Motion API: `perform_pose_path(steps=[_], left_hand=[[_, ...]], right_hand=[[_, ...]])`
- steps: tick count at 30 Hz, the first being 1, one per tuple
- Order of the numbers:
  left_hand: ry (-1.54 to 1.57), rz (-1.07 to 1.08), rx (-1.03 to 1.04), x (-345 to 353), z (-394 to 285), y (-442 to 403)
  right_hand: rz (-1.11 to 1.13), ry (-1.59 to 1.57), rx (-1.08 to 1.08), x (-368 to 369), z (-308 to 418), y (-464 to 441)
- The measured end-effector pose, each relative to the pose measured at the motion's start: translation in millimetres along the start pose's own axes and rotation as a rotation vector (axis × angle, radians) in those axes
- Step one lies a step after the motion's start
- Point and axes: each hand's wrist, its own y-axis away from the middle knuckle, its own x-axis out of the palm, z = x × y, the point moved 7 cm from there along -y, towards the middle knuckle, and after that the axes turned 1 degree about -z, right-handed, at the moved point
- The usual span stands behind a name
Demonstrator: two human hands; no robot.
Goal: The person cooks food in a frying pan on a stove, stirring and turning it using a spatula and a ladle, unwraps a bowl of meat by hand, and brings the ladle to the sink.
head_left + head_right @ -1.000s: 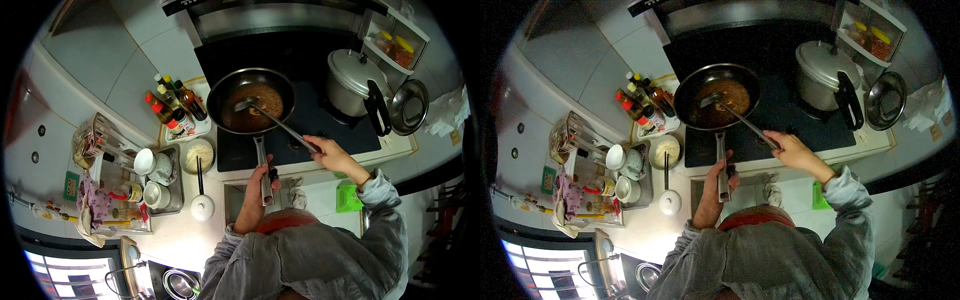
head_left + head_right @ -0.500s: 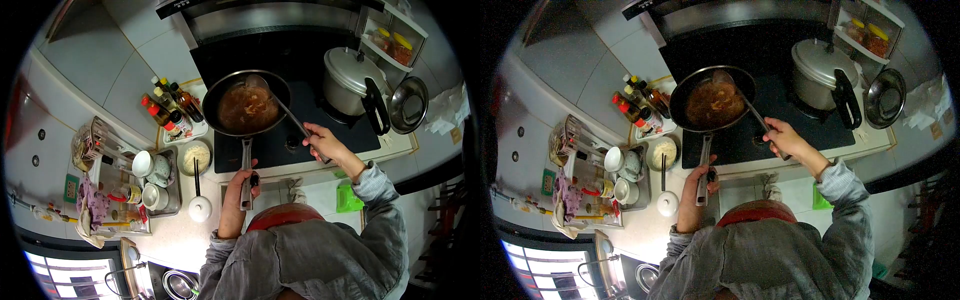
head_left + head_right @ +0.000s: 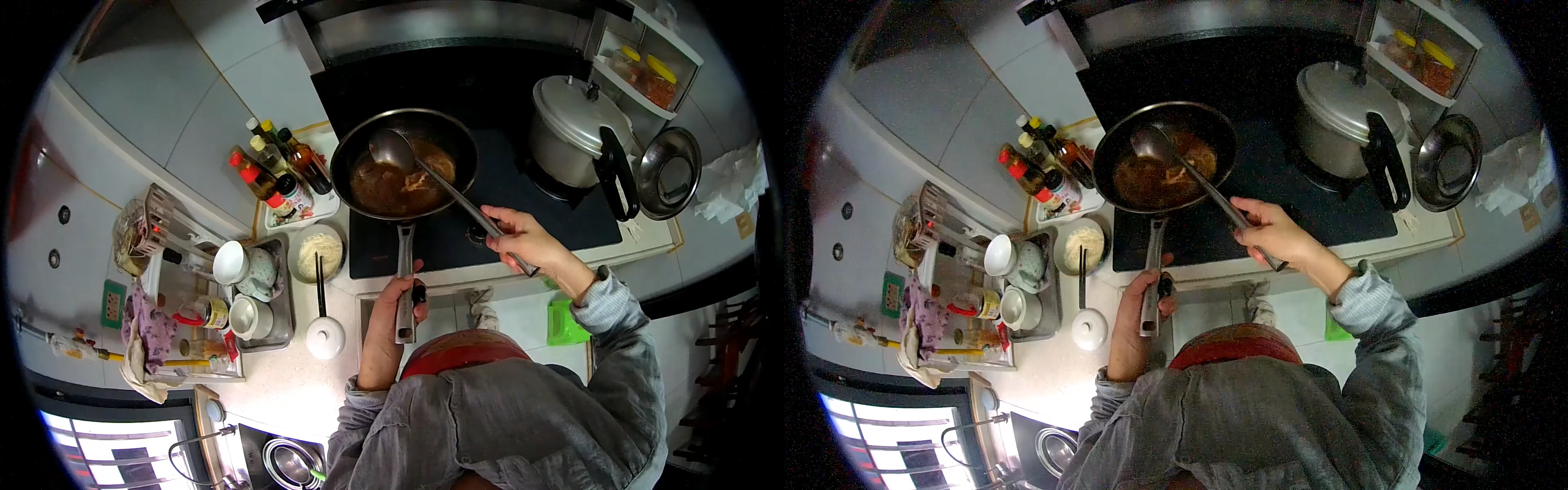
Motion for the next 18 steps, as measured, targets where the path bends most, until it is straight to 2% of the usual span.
perform_pose_path(steps=[4, 7, 10, 13, 18], left_hand=[[-0.010, 0.036, 0.008, -0.6, -0.6, -0.9], [-0.013, 0.021, 0.008, -0.9, -1.0, -0.2], [-0.006, -0.026, -0.010, -5.4, 0.7, -0.5], [0.009, -0.019, -0.017, -5.5, 1.3, -1.0], [-0.005, -0.039, -0.007, -1.1, 0.5, 2.9]], right_hand=[[-0.042, 0.314, -0.111, -4.2, 5.9, -12.1], [-0.165, 0.811, -0.303, -5.4, 14.9, -24.1], [-0.283, 1.151, -0.572, -1.2, 9.1, -34.8], [-0.205, 1.335, -0.395, 6.8, 2.1, -35.0], [-0.004, 1.565, -0.326, 15.7, -0.2, -18.3]])
